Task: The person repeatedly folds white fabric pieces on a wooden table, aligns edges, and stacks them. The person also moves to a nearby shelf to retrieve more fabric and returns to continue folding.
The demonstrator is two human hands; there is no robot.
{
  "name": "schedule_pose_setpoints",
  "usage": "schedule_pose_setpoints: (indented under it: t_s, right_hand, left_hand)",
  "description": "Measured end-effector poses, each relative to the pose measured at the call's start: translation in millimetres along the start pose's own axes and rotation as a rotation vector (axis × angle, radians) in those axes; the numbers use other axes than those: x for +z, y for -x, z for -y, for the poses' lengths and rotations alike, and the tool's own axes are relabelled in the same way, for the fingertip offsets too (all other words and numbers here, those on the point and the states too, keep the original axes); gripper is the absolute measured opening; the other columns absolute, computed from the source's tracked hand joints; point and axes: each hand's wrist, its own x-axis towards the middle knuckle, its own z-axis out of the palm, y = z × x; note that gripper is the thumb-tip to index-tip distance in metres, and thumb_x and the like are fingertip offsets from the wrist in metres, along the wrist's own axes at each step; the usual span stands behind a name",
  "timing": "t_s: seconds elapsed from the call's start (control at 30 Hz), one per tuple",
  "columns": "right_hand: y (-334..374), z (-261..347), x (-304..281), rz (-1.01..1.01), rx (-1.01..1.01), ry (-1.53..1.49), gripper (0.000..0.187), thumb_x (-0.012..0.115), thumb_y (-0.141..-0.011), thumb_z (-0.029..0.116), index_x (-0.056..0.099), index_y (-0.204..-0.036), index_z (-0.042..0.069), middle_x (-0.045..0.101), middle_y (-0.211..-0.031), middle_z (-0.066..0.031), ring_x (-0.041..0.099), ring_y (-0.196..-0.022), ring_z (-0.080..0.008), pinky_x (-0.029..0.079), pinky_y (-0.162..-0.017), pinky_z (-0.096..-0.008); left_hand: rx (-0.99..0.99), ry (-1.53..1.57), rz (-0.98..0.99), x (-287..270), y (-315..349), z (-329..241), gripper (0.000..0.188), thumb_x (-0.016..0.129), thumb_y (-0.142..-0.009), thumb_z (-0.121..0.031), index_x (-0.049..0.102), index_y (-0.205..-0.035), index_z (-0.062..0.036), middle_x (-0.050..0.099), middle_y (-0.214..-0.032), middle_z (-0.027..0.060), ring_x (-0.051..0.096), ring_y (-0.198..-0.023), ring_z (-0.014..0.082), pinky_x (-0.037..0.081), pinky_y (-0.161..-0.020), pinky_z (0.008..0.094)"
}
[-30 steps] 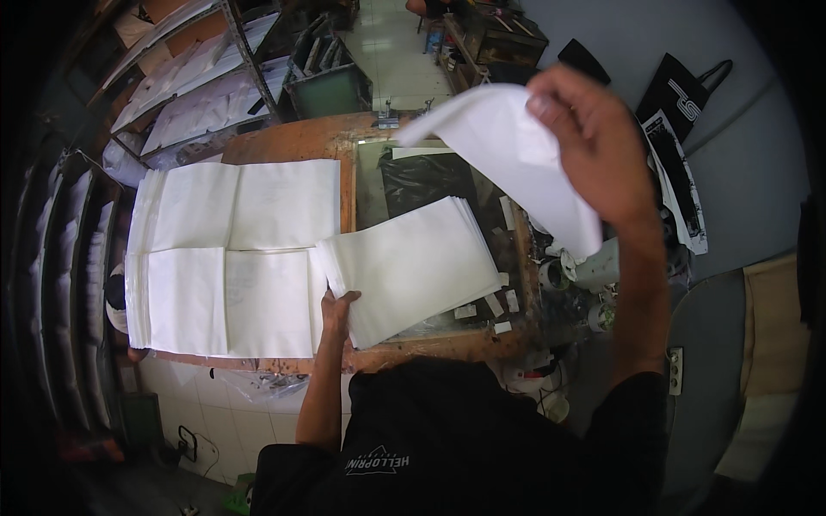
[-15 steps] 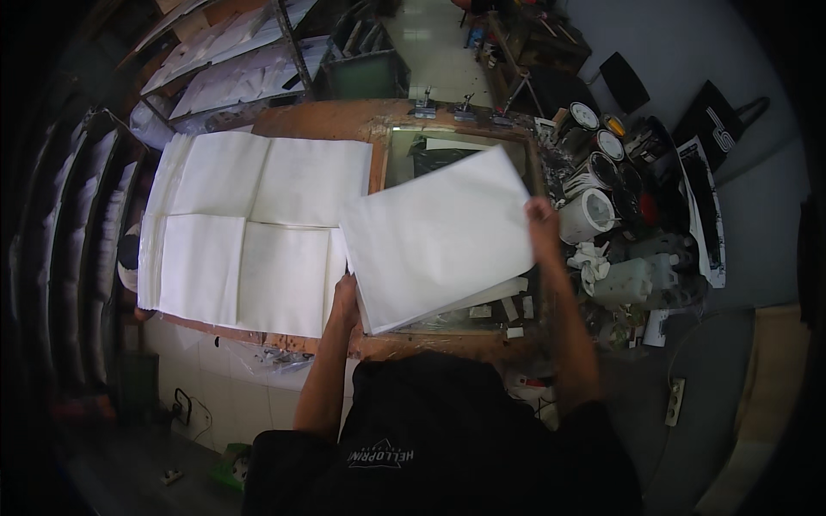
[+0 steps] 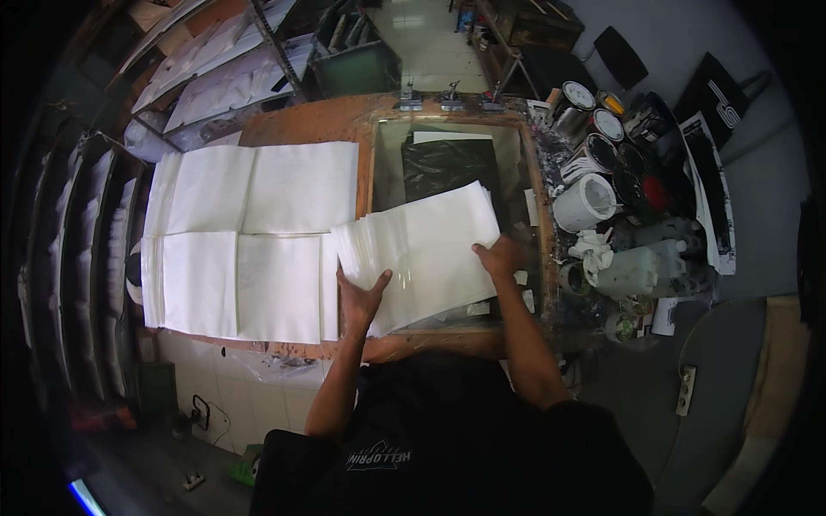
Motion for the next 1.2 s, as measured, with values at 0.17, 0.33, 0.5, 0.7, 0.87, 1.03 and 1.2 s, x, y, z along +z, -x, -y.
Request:
schedule_pose_setpoints:
  t_s: [0.17,0.33,0.5,0.7,0.87,1.03,1.2]
  right_hand:
    - [-11.8,-2.1,-1.2,-0.057,-0.177,-0.089,0.072,0.086,-0.070,0.043,0.064,-0.119,-0.006,0.066,-0.123,-0.0281,0.066,-0.113,-0.0415,0.050,-0.100,-0.0494]
    - [-27.1,3.4,-17.9,0.184,-0.030,-0.335,0.057,0.088,-0.070,0.021,0.067,-0.117,-0.003,0.073,-0.106,-0.0205,0.069,-0.105,-0.0281,0.055,-0.086,-0.0393]
    - [71.7,105.3,-120.3,0.194,-0.774,-0.278,0.059,0.078,-0.077,0.020,0.061,-0.130,0.000,0.071,-0.117,-0.0221,0.070,-0.104,-0.0389,0.054,-0.093,-0.0418]
    - [154.8,189.8,-262.5,-0.010,-1.158,-0.147,0.072,0.074,-0.082,0.008,0.046,-0.147,-0.003,0.067,-0.124,-0.0222,0.068,-0.106,-0.0293,0.051,-0.097,-0.0376]
    - [184.6,197.4,-323.8,0.139,-0.922,-0.221,0.071,0.073,-0.082,0.005,0.047,-0.147,-0.003,0.067,-0.125,-0.0190,0.067,-0.106,-0.0221,0.052,-0.095,-0.0337]
    - [153.1,136.5,-291.7,0.008,-0.898,-0.482,0.065,0.073,-0.081,0.000,0.051,-0.142,-0.003,0.070,-0.117,-0.0147,0.068,-0.099,-0.0208,0.054,-0.092,-0.0340]
    - [41.7,2.0,-163.3,0.132,-0.552,-0.792,0.062,0.083,-0.077,0.004,0.057,-0.133,-0.002,0.070,-0.116,-0.0123,0.067,-0.102,-0.0205,0.054,-0.092,-0.0345]
  left_hand:
    - [-0.033,0.129,0.009,2.4,-4.5,22.5,0.105,0.087,-0.078,-0.029,0.024,-0.151,0.0108,0.045,-0.143,0.0311,0.050,-0.130,0.0403,0.042,-0.112,0.0466]
    - [0.021,0.252,0.026,3.3,-6.0,21.2,0.095,0.084,-0.082,-0.023,0.028,-0.150,0.0109,0.048,-0.142,0.0296,0.052,-0.130,0.0372,0.042,-0.111,0.0456]
    - [-0.097,0.636,0.325,-11.3,-0.4,7.5,0.089,0.064,-0.095,-0.048,0.028,-0.154,0.0079,0.042,-0.152,0.0270,0.046,-0.139,0.0339,0.038,-0.116,0.0453]
    - [-0.455,1.587,0.889,8.2,-3.8,-33.9,0.116,0.022,-0.089,-0.089,0.027,-0.157,0.0058,0.036,-0.160,0.0243,0.036,-0.148,0.0352,0.032,-0.121,0.0460]
    - [-0.458,1.590,0.911,2.9,-7.0,-40.5,0.103,0.046,-0.095,-0.076,0.036,-0.151,0.0102,0.048,-0.149,0.0267,0.052,-0.136,0.0360,0.044,-0.113,0.0465]
    - [-0.184,0.936,0.473,-5.8,-18.4,-49.2,0.065,0.076,-0.084,-0.008,0.047,-0.140,0.0094,0.063,-0.125,0.0222,0.068,-0.108,0.0300,0.059,-0.090,0.0392]
    - [-0.243,0.705,0.441,-42.4,-36.1,-13.2,0.072,0.072,-0.078,-0.004,0.046,-0.145,0.0028,0.064,-0.125,0.0201,0.067,-0.112,0.0301,0.056,-0.096,0.0417]
